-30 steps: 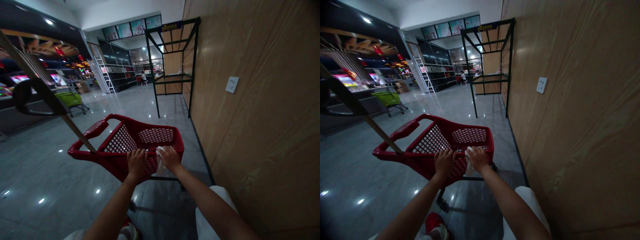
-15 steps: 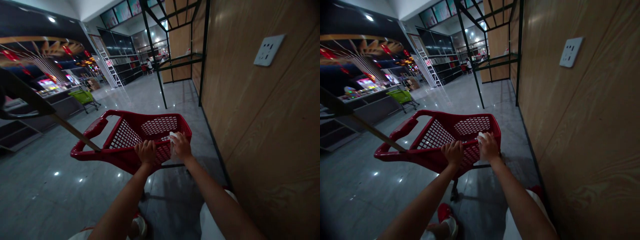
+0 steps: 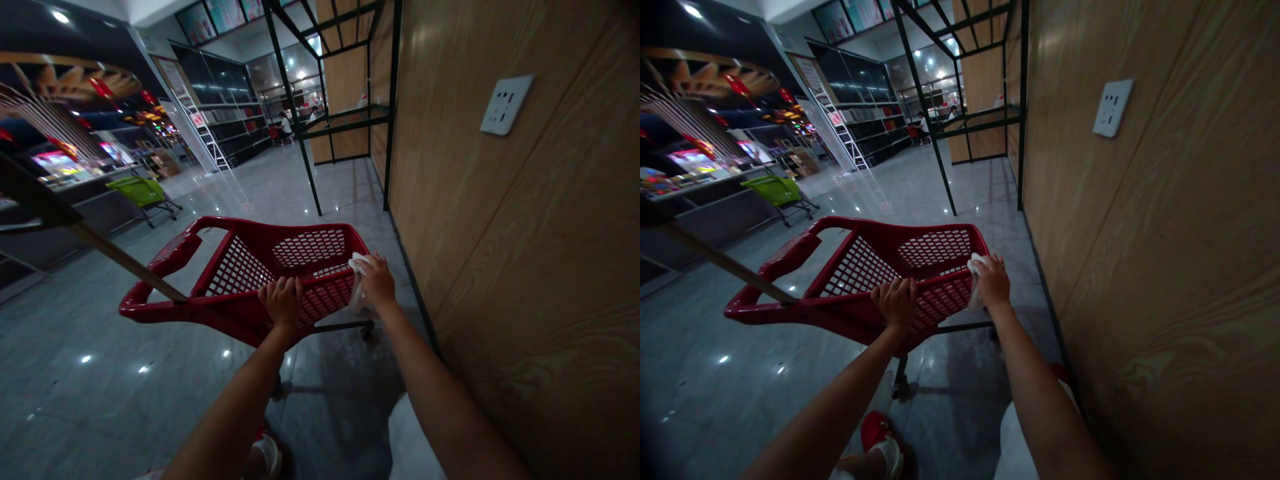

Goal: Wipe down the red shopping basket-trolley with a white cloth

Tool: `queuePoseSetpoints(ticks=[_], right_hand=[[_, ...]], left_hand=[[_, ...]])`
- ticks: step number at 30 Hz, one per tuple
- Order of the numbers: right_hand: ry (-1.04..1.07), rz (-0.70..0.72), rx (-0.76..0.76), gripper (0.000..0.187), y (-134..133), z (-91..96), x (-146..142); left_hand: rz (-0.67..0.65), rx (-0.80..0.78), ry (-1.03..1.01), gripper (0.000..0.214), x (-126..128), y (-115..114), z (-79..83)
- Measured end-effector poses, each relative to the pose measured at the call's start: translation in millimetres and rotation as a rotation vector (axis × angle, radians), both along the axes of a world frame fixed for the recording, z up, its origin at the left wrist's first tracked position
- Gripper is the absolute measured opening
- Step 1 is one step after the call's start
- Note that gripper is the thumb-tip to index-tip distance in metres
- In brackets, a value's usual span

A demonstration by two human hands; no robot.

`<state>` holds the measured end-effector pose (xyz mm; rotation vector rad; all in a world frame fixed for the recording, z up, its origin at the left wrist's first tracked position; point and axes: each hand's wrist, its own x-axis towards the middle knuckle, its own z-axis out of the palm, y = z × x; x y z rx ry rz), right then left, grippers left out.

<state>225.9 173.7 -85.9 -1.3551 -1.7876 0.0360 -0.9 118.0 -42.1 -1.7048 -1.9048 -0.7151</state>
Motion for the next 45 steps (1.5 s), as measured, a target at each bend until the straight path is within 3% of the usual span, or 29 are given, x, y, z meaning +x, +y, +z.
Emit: queuePoseSetpoints(ticks=[4,9,11,15,18,21,24,28,31,34,40,42,45], right_hand=[[0.108,-0.061,0.039,0.033,-5,-5.9,-10],[0.022,0.109,0.147,0.037,-29,1.9,-73],[-0.023,0.174,0.168,0.039,-35,6.0,-83],[-0.051,0.217,0.162,0.041,-30,6.2,-54],[0.049,0.067,0.162,0.042,-20,-1.0,-17],[0.141,-0.073,0.178,0.042,-16,-8.0,-5],[0.142,-0.067,0.217,0.039,-23,-8.5,-31],[0.043,0.147,0.264,0.038,-46,1.4,-87],[-0.028,0.263,0.248,0.044,-55,7.2,-104],[-0.064,0.251,0.219,0.047,-48,4.5,-84],[0.082,-0.053,0.155,0.043,-21,-6.7,-13],[0.116,-0.1,0.145,0.041,-20,-6.3,-12],[0.111,-0.052,0.18,0.039,-32,-1.9,-42]], left_hand=[[0.033,0.028,0.061,0.037,4,-2,-0.4],[0.053,0.032,0.091,0.037,8,-6,2.3],[0.053,0.032,0.101,0.036,7,-6,2.5],[0.044,0.023,0.122,0.036,6,-7,1.2],[0.035,0.027,0.115,0.036,5,-7,0.1],[0.03,0.032,0.103,0.034,7,-8,-0.6],[0.024,0.034,0.089,0.034,8,-8,-0.7],[0.029,0.022,0.081,0.034,8,-9,-0.4],[0.023,0.001,0.091,0.033,6,-10,-0.2],[0.012,0.005,0.086,0.035,5,-10,-0.1],[-0.009,0.018,0.05,0.033,8,-11,0.6],[-0.004,0.028,0.045,0.033,10,-11,0.4],[0.002,0.046,0.032,0.033,10,-10,-0.6]])
